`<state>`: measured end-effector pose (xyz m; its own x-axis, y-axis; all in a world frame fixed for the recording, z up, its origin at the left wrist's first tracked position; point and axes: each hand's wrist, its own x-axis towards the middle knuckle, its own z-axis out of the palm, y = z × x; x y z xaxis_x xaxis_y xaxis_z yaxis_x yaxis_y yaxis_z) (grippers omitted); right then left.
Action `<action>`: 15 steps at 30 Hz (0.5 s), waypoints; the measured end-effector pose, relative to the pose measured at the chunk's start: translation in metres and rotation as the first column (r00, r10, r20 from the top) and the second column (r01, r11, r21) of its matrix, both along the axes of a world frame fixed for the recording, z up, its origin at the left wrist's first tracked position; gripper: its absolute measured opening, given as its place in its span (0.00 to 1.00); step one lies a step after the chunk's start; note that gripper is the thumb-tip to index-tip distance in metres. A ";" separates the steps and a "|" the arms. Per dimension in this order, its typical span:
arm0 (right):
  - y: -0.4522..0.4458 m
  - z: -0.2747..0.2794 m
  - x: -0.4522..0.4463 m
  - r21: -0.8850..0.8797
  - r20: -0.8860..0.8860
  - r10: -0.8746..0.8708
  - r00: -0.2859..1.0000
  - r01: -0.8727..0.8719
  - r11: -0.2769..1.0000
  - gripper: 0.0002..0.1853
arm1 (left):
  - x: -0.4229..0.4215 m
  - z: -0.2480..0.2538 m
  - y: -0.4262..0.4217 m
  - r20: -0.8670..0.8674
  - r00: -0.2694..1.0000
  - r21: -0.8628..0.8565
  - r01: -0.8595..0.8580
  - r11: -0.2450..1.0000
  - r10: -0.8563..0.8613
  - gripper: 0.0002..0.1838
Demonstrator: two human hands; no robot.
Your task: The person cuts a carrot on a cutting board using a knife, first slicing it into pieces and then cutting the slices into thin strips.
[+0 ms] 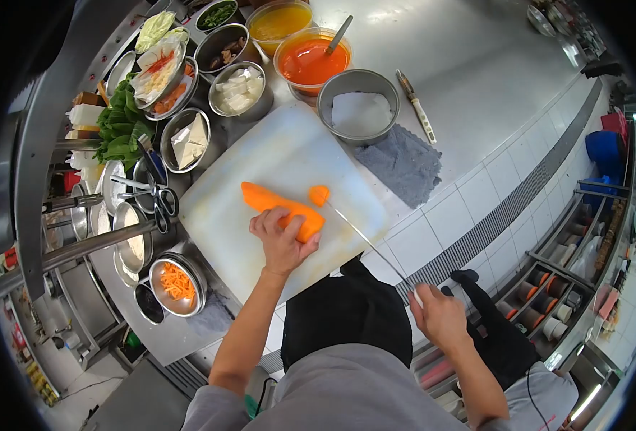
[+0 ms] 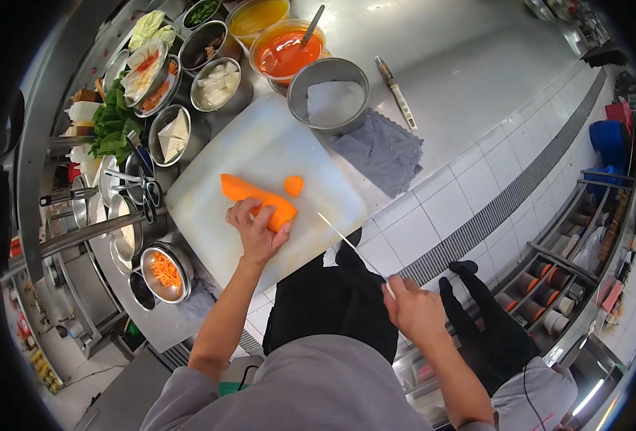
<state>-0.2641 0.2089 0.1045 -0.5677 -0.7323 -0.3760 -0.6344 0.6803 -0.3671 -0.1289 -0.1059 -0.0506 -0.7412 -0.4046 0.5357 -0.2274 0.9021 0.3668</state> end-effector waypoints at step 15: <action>-0.049 0.008 -0.011 -0.064 -0.006 0.177 0.984 -0.177 0.982 0.09 | -0.012 0.003 0.009 0.020 0.998 -0.045 -0.059 0.997 0.060 0.21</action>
